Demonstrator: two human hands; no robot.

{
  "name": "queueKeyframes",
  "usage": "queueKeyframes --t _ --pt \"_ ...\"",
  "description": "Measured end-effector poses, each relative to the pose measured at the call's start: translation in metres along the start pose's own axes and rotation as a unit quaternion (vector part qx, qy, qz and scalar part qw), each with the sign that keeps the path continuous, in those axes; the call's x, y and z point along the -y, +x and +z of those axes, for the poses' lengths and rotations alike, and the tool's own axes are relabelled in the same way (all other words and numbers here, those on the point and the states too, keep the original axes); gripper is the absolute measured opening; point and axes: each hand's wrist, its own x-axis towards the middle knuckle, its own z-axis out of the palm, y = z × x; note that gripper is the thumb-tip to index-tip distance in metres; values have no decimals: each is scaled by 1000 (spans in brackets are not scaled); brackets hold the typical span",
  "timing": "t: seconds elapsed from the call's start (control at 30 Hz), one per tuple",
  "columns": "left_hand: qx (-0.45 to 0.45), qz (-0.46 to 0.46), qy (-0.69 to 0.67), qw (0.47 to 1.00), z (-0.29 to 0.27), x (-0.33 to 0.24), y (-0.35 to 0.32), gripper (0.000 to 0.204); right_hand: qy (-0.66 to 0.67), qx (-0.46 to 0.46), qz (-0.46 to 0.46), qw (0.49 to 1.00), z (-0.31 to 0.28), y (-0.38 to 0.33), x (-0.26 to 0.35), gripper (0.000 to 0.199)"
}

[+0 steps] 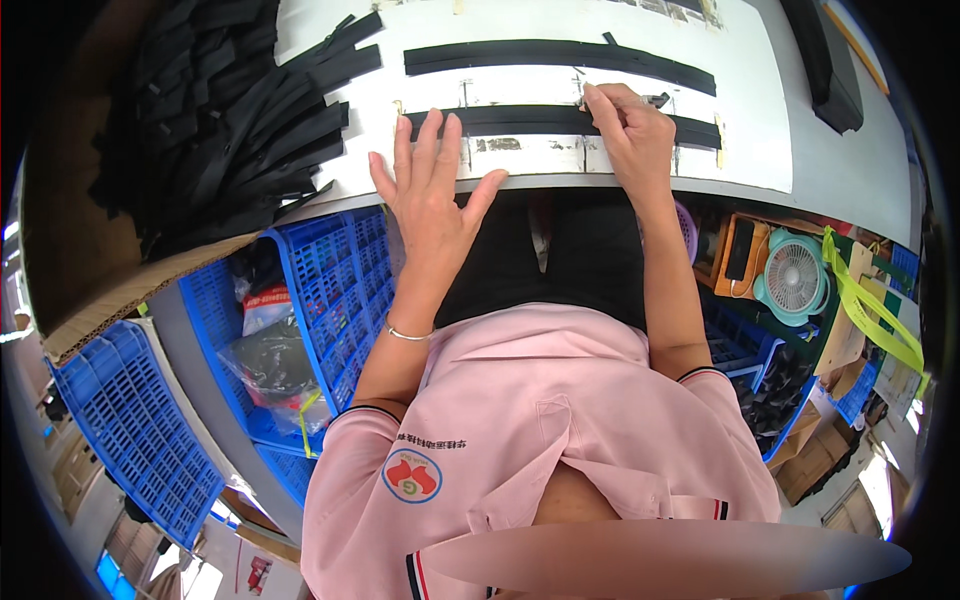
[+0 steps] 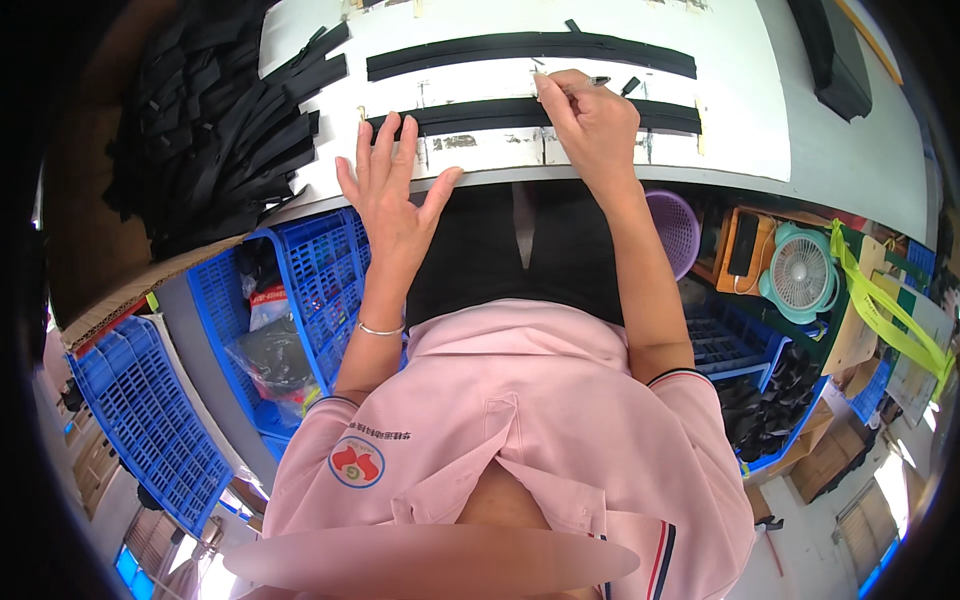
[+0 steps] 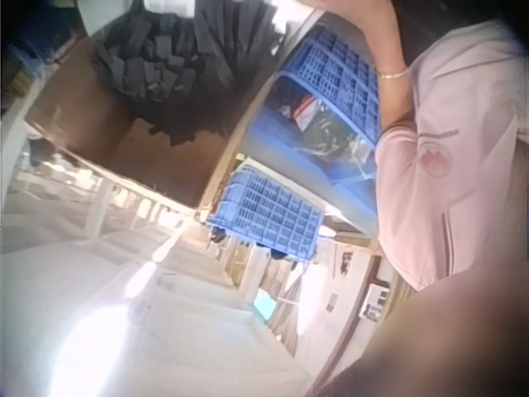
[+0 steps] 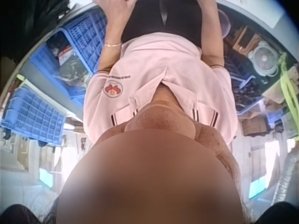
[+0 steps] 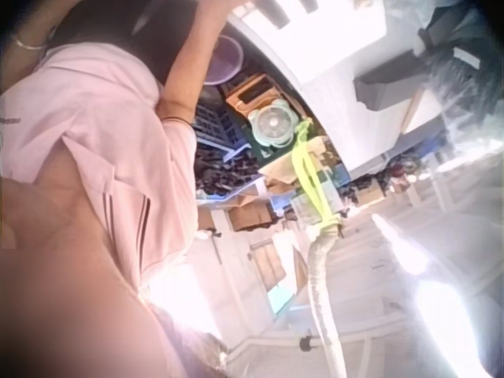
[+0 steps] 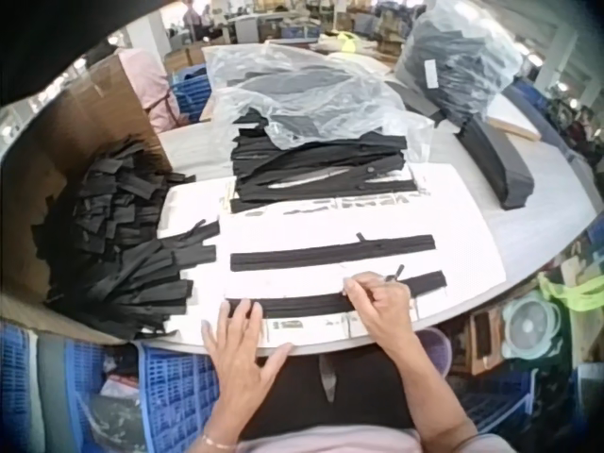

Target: Marking and aligning black fabric straps on a template surface using a pen.

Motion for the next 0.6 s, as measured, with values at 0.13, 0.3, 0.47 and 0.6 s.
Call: queueKeyframes --t 0.13,0.3,0.47,0.6 --pt "-13 -4 0 1000 0 -24 10 69 -34 -1 -11 999 1 1 1 24" --pt "1 73 -179 981 26 -56 27 51 -45 -6 -29 999 2 1 1 23" --pt "-11 81 -132 988 32 -57 30 35 44 -24 -6 999 2 -2 1 19" --pt "-18 77 -122 989 33 -60 31 33 49 20 -25 998 -6 -4 -4 21"
